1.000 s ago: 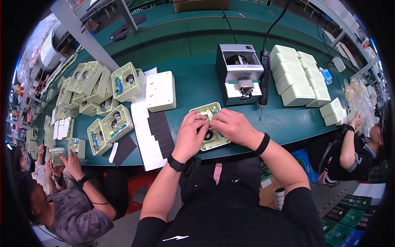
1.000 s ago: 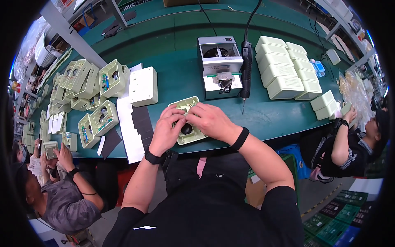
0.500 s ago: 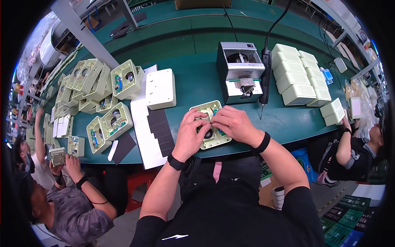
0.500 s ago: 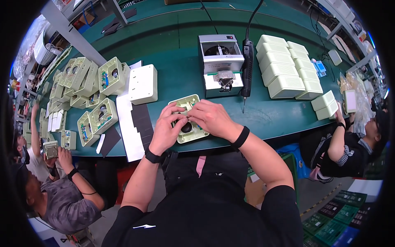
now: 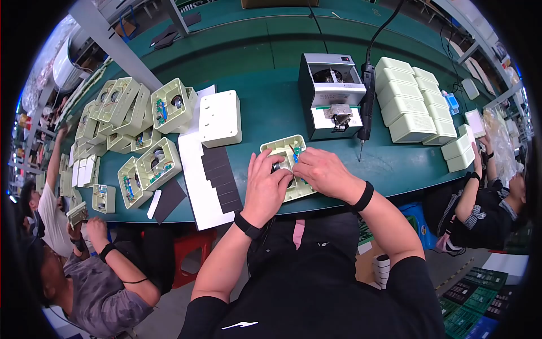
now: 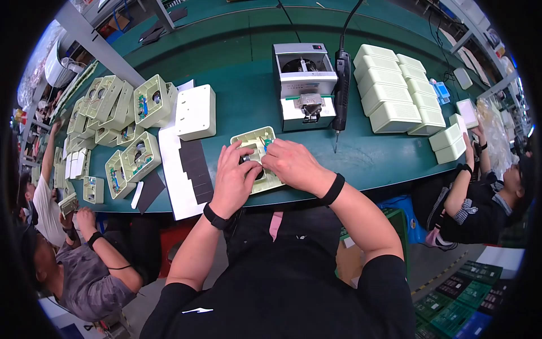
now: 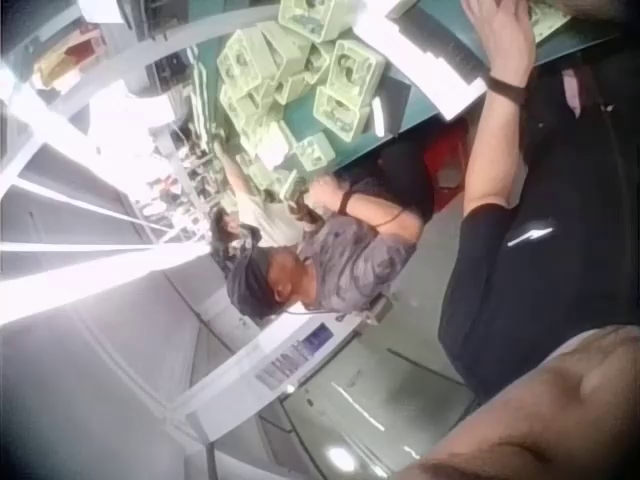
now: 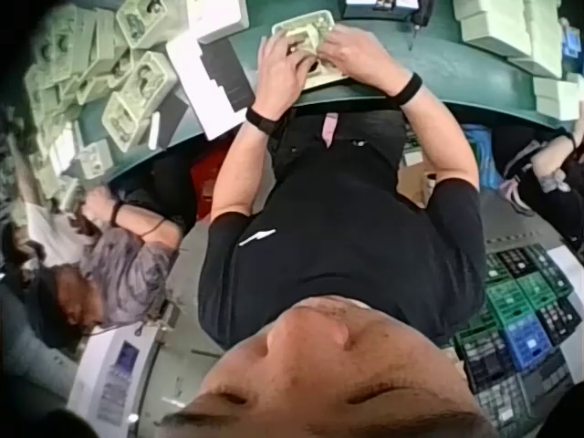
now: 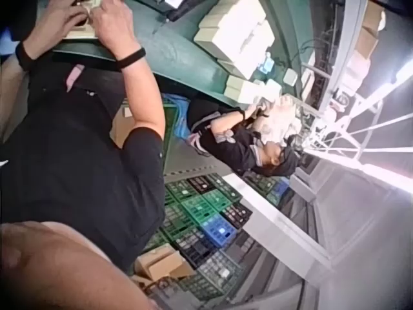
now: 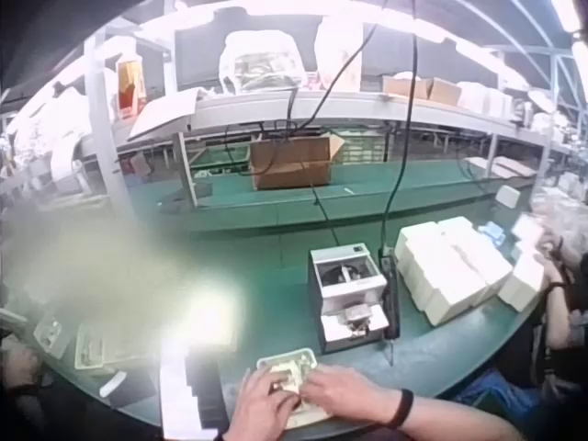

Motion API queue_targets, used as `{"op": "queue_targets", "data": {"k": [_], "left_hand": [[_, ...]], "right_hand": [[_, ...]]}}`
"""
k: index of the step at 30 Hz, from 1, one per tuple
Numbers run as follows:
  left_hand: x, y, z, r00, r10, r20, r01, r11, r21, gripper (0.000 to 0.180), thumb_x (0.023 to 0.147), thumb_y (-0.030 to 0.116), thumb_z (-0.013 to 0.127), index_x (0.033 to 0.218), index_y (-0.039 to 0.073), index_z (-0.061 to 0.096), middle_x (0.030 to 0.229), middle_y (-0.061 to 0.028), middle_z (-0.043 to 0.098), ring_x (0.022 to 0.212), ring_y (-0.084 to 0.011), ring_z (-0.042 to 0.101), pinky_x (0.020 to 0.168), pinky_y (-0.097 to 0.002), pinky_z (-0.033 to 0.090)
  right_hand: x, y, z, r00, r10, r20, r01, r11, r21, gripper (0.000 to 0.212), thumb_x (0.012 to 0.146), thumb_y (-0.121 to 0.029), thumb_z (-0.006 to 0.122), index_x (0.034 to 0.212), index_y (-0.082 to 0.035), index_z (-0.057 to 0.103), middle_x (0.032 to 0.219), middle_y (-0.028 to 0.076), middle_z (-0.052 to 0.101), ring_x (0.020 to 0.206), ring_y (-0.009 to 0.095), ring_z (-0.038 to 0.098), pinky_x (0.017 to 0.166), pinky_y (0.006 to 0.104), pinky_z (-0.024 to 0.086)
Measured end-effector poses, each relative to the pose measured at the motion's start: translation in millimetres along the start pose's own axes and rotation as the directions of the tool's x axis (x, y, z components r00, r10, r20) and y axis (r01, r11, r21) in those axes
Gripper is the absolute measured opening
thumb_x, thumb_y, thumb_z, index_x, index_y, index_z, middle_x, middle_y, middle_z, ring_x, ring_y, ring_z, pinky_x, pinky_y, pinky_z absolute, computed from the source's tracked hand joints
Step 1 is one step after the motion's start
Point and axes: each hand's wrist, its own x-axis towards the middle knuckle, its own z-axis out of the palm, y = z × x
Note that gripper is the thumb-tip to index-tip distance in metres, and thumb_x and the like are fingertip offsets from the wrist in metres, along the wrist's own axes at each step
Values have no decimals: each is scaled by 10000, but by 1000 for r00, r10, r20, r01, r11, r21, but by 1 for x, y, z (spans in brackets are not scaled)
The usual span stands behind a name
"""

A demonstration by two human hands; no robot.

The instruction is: The person inserts a circuit board and speaker into a plastic housing, then peels a strip from a sheet and presses it inside. They place a cover on the housing and use a power screwdriver to fasten it with screws.

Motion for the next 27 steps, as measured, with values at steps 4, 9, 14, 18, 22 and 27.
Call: {"op": "queue_targets", "data": {"k": [4,9,14,18,22,27], "left_hand": [[1,0,0,1000,0,13,0,1000,-9,100,888,121,758,951,49,786,1212,-100,650,1370,-387,506,1208,-599,320],[3,-1,3,1000,-12,28,14,999,-49,102,877,113,764,950,46,786,1206,-104,646,1370,-391,505,1202,-594,329],[4,0,0,1000,-10,21,9,1000,11,89,870,137,761,902,60,792,1180,-96,647,1373,-368,505,1216,-579,322],[6,-1,-3,1000,10,22,-11,998,65,89,863,151,767,876,66,793,1183,-92,652,1372,-367,506,1220,-584,315],[5,-5,-18,998,57,10,-58,995,75,138,858,168,775,964,80,786,1216,-109,651,1342,-357,529,1194,-539,363],[45,-74,-102,950,-71,-305,147,961,234,503,837,220,829,1283,70,652,1275,-170,646,1197,-400,603,1027,-476,494]], "right_hand": [[2,-2,-1,1000,23,19,-22,1000,-13,56,847,-125,708,826,-80,681,834,60,592,858,261,628,686,406,531],[1,-1,0,1000,27,8,-27,1000,1,70,854,-130,749,882,-85,704,822,44,583,823,251,611,662,398,524],[1,-4,2,1000,14,1,-14,999,-47,58,844,-123,736,872,-84,703,826,42,593,834,250,620,659,397,533],[1,-6,-2,1000,14,-7,-15,999,-31,54,847,-118,718,864,-72,695,836,50,608,850,256,633,671,400,546],[-1,-16,-7,996,66,-68,-65,998,10,87,857,-108,738,926,-65,707,845,53,628,834,264,635,658,404,542],[-17,-26,-21,957,193,-217,-189,981,40,154,862,-87,769,1002,-57,714,847,70,655,790,282,638,646,407,532]]}}
